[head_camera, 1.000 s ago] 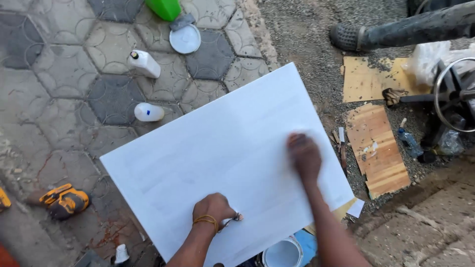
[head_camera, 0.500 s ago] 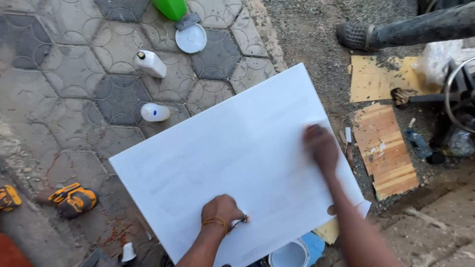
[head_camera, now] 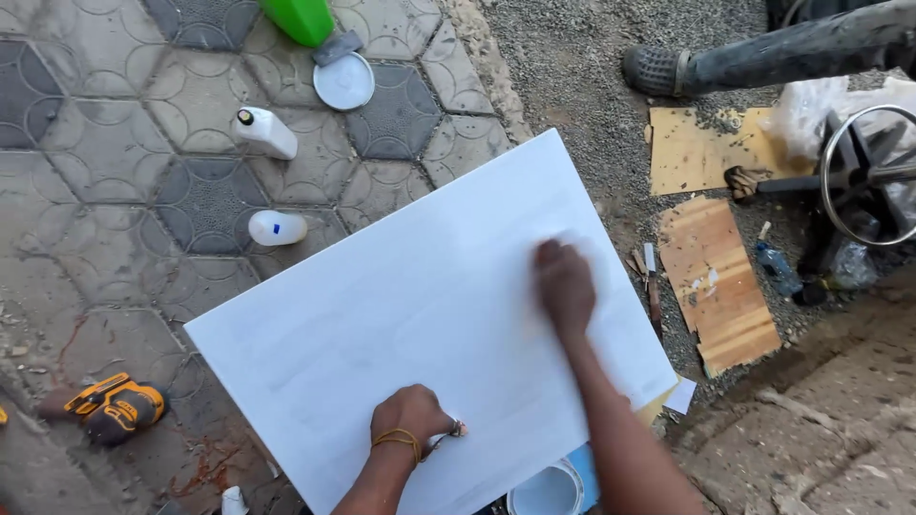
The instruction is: The person uses a sponge to apply white paint to a rectangular wooden board. They repeatedly dip the sponge into a paint can and spread the paint across the surface of the board.
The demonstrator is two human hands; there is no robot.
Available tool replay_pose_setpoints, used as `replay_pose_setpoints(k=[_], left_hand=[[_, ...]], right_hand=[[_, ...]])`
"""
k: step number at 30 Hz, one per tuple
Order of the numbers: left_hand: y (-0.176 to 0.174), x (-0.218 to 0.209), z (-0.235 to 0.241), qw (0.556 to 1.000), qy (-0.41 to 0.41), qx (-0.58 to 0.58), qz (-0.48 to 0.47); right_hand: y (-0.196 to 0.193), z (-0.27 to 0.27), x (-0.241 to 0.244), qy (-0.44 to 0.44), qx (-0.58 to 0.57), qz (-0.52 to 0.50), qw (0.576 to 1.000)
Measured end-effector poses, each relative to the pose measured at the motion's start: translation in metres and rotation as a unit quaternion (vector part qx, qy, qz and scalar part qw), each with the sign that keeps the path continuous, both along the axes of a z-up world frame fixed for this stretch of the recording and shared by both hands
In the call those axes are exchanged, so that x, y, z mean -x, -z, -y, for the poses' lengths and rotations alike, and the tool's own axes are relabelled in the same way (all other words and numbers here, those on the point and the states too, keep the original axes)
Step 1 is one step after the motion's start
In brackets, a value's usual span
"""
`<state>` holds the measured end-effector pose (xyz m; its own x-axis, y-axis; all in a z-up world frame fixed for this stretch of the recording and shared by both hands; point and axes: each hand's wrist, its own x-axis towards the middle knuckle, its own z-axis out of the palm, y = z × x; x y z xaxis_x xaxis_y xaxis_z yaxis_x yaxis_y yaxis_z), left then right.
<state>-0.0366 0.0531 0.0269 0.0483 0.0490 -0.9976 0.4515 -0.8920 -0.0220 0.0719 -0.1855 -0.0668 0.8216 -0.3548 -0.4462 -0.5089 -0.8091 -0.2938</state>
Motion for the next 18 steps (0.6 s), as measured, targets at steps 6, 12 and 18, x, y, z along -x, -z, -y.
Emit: replay_pose_setpoints(k=[6, 12, 18], left_hand=[[0.021, 0.008, 0.001, 0.998, 0.058, -0.01, -0.004], [0.083, 0.064, -0.019, 0.977, 0.15, 0.047, 0.142], [0.025, 0.014, -0.002, 0.998, 0.063, -0.005, 0.009]], right_hand=[[0.006, 0.003, -0.003, 0.135, -0.018, 0.063, 0.989], [-0.044, -0.183, 0.101, -0.193, -0.019, 0.169, 0.966], [-0.022, 0.044, -0.065, 0.051, 0.086, 0.171, 0.98]])
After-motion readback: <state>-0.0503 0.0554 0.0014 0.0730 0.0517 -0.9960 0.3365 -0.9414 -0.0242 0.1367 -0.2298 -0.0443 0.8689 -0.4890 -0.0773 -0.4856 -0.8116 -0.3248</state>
